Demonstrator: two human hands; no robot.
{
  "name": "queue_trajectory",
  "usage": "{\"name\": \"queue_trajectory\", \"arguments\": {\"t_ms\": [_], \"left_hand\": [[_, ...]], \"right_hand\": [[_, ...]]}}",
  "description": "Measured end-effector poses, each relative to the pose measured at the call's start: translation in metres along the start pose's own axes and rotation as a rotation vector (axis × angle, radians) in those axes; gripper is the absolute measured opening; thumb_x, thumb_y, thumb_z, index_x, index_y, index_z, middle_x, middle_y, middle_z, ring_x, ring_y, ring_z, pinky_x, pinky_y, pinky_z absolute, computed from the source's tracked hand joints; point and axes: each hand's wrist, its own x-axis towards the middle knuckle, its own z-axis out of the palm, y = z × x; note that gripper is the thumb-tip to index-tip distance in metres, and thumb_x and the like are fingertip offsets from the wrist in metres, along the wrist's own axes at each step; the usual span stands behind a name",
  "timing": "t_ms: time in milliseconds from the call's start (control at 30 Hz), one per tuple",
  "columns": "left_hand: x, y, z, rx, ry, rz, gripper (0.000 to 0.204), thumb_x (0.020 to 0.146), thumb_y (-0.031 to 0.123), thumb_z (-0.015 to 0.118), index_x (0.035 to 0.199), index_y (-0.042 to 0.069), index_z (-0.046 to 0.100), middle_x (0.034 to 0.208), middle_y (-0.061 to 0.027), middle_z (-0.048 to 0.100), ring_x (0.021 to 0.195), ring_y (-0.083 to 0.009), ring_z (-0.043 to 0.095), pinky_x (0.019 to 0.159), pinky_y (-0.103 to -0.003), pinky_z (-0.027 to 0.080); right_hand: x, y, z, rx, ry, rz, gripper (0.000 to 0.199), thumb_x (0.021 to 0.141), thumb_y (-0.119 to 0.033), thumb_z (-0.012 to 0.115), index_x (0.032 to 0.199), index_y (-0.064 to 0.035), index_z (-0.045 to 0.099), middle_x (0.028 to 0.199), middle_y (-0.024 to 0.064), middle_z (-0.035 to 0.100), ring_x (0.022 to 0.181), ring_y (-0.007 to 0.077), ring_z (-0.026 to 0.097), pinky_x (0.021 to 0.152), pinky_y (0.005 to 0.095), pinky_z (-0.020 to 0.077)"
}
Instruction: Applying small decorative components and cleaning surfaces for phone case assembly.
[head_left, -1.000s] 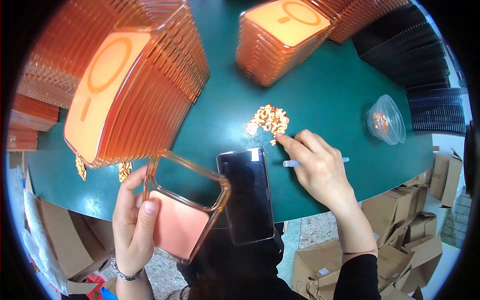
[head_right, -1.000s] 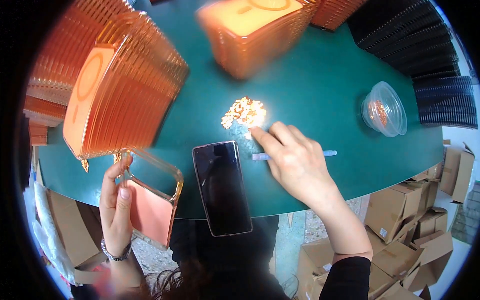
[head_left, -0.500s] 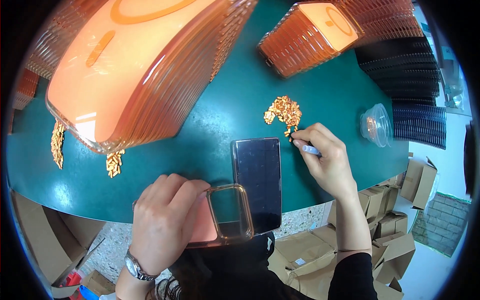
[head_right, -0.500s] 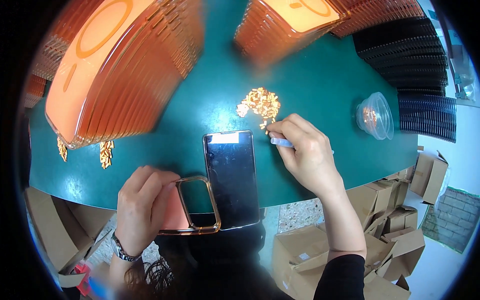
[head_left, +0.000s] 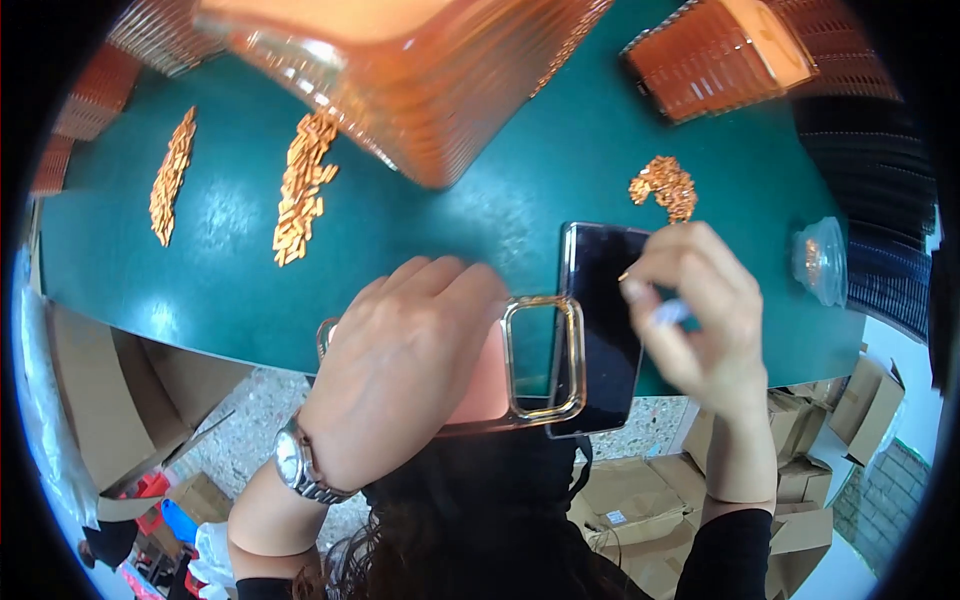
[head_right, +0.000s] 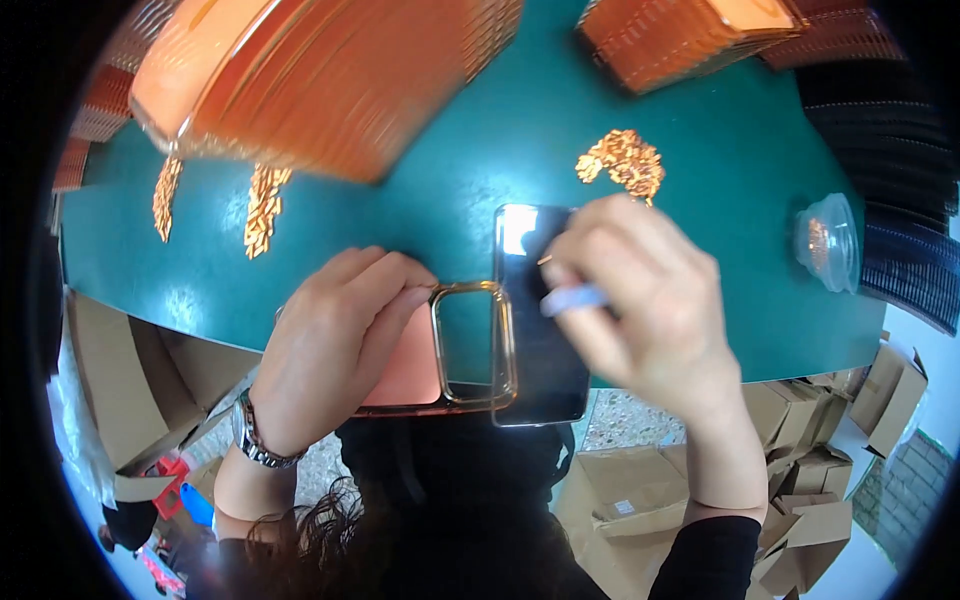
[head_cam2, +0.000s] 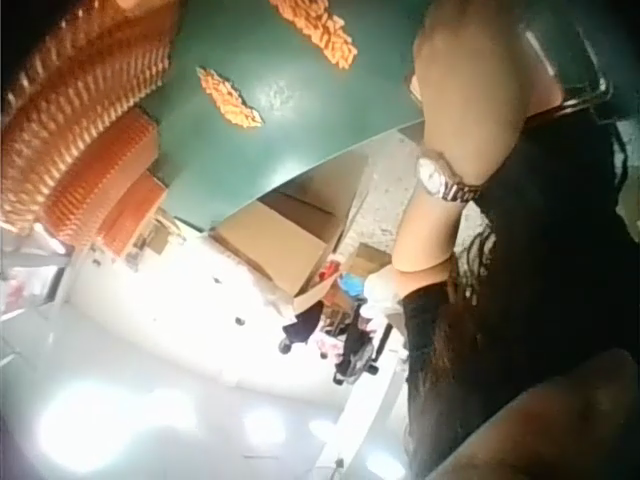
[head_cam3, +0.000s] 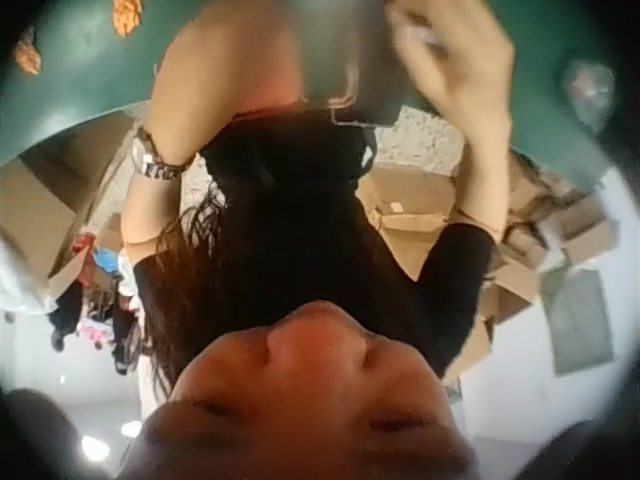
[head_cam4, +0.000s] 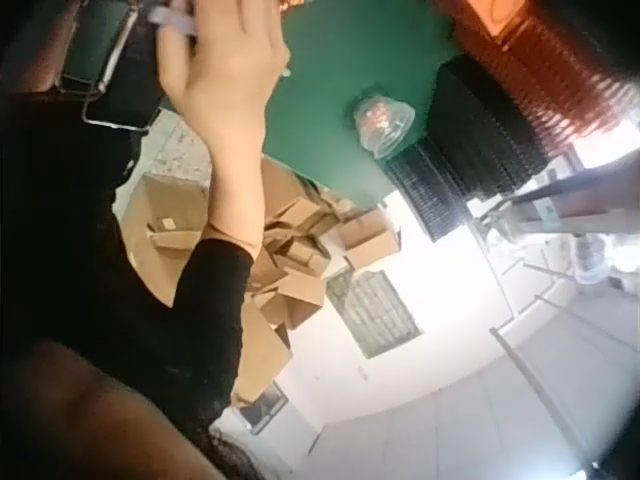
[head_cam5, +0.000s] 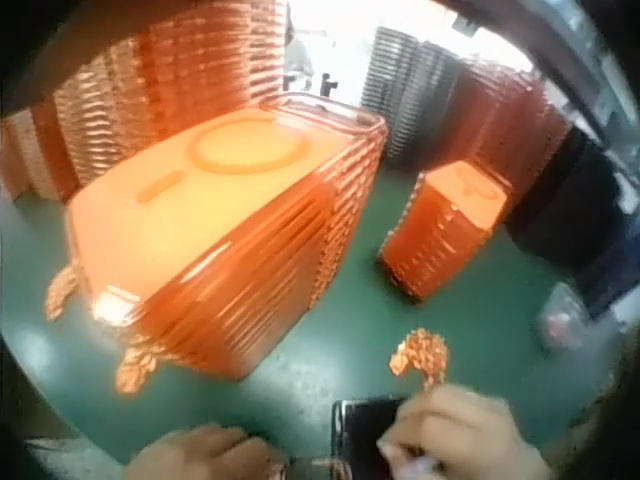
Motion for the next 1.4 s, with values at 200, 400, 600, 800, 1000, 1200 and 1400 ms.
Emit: {"name": "queue_trajectory", "arguments": {"t_ms": [200,400,600,800,1000,1200,1400], "left_hand": [[-0.003,-0.001,0.0,-0.004,0.005,0.01,0.01,0.102,0.012,0.064,0.103,0.003,0.068,0.094,-0.0149,0.067,0.093,-0.037,0.066,0.078,-0.046,0.053],[-0.013,-0.001,0.003,0.035,0.091,-0.005,0.009,0.1,0.012,0.066,0.098,0.004,0.065,0.091,-0.0137,0.065,0.089,-0.0361,0.065,0.075,-0.047,0.052],[-0.034,-0.019,-0.006,0.223,0.141,0.032,0.016,0.093,0.015,0.071,0.092,0.008,0.057,0.084,-0.0076,0.059,0.082,-0.0282,0.064,0.073,-0.042,0.052],[-0.041,-0.03,-0.002,0.302,0.241,0.096,0.02,0.09,0.018,0.076,0.09,0.011,0.057,0.079,-0.005,0.054,0.078,-0.0249,0.062,0.067,-0.04,0.052],[-0.039,-0.031,0.0,0.266,0.299,0.056,0.019,0.087,0.012,0.08,0.086,0.009,0.061,0.078,-0.006,0.058,0.073,-0.0274,0.062,0.064,-0.042,0.052],[-0.038,-0.031,-0.001,0.221,0.29,0.057,0.019,0.088,0.013,0.08,0.089,0.009,0.062,0.08,-0.0063,0.06,0.074,-0.0282,0.061,0.064,-0.042,0.052],[-0.041,-0.027,-0.003,0.24,0.275,0.006,0.021,0.092,0.018,0.079,0.09,0.008,0.061,0.081,-0.0067,0.06,0.075,-0.029,0.061,0.065,-0.042,0.051]], "right_hand": [[0.012,-0.031,0.041,-0.145,0.019,-0.315,0.022,0.074,-0.015,0.077,0.091,-0.0071,0.064,0.099,0.0044,0.062,0.078,0.0192,0.061,0.058,0.0322,0.0521],[0.013,-0.045,0.045,-0.207,-0.056,-0.257,0.02,0.078,-0.014,0.074,0.091,-0.0065,0.061,0.089,0.0058,0.055,0.077,0.0189,0.062,0.057,0.0326,0.0526],[0.025,-0.07,0.062,-0.034,-0.177,-0.144,0.027,0.076,0.007,0.075,0.101,0.0014,0.066,0.097,0.0118,0.064,0.084,0.0299,0.068,0.067,0.0393,0.0575],[0.034,-0.069,0.059,-0.025,-0.196,-0.176,0.031,0.079,-0.001,0.078,0.109,0.0021,0.068,0.102,0.0122,0.065,0.088,0.029,0.068,0.07,0.0388,0.0579],[0.034,-0.073,0.053,-0.234,-0.272,-0.165,0.044,0.085,-0.012,0.078,0.126,0.0029,0.071,0.11,0.0105,0.064,0.095,0.0256,0.062,0.071,0.0351,0.055],[0.031,-0.069,0.064,-0.312,-0.169,-0.299,0.033,0.085,-0.015,0.073,0.114,0.0006,0.073,0.094,0.0018,0.059,0.09,0.0178,0.058,0.063,0.0277,0.05],[0.031,-0.072,0.069,-0.293,-0.129,-0.262,0.027,0.078,-0.015,0.072,0.102,-0.004,0.073,0.093,0.0001,0.058,0.089,0.0166,0.058,0.063,0.0284,0.0479]]}}
